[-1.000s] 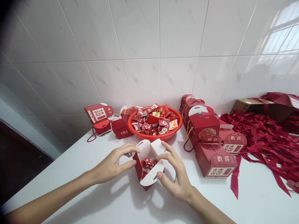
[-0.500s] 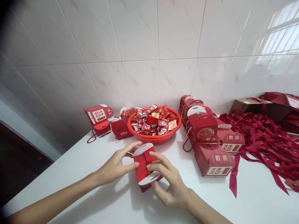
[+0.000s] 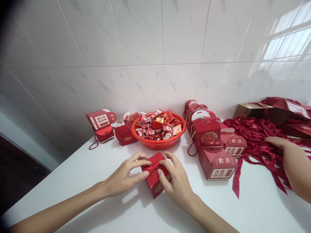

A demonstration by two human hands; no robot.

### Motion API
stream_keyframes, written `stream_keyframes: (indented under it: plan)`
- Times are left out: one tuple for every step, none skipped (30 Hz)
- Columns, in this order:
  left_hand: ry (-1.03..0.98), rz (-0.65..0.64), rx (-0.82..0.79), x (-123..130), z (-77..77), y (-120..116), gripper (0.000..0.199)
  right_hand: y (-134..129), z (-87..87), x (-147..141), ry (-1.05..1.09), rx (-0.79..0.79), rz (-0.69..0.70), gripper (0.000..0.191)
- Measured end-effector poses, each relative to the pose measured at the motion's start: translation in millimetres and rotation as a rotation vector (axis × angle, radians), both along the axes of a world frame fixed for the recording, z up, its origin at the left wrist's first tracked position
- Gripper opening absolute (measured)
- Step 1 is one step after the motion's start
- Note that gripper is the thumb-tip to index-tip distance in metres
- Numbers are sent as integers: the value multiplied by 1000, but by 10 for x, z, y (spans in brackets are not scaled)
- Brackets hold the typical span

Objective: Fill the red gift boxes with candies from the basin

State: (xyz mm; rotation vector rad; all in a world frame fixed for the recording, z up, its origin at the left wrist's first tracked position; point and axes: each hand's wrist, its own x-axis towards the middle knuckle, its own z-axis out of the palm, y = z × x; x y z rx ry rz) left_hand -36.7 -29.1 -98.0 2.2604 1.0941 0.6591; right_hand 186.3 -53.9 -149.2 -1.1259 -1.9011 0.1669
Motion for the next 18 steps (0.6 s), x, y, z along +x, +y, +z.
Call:
stream_keyframes:
  plan:
    - [6, -5, 10, 2, -4, -7, 32, -60, -1, -18, -39, 7, -50, 24]
    - [8, -13, 19, 4, -9, -16, 32, -130, -7, -41, -79, 15, -102, 26]
    - [10, -25, 26, 8, -13, -25, 32, -207, -19, -69, -117, 26, -150, 30]
    - [11, -41, 29, 12, -18, -36, 32, -287, -35, -100, -146, 37, -192, 37]
    - [11, -62, 28, 16, -21, -47, 32, -365, -56, -133, -167, 48, -228, 47]
    - [11, -85, 26, 20, -24, -59, 31, -437, -80, -164, -178, 57, -257, 58]
    - [11, -110, 21, 23, -24, -72, 31, -502, -105, -189, -182, 66, -280, 66]
    - [10, -138, 15, 26, -23, -86, 30, -560, -128, -204, -179, 71, -297, 70]
    - [9, -168, 5, 28, -21, -102, 31, -611, -146, -204, -169, 69, -308, 70]
    - [7, -202, -6, 30, -17, -119, 31, -661, -156, -184, -154, 63, -313, 67]
    - [5, -241, -20, 30, -13, -139, 33, -711, -157, -143, -137, 51, -312, 63]
    - [5, -284, -37, 30, -11, -159, 35, -767, -149, -78, -119, 36, -308, 60]
    - [5, -328, -61, 29, -10, -178, 38, -832, -130, 10, -96, 21, -307, 57]
    - [5, -366, -86, 27, -12, -195, 41, -907, -103, 117, -78, 10, -312, 55]
    - [5, -393, -110, 25, -18, -208, 44, -990, -68, 240, -57, 10, -329, 52]
    - [7, -405, -129, 22, -27, -215, 46, -1079, -27, 374, -26, 22, -371, 49]
    - [10, -405, -141, 19, -38, -216, 47, -1168, 20, 515, -5, 44, -425, 47]
    - [13, -395, -147, 17, -49, -211, 45, -1251, 70, 657, 28, 79, -504, 47]
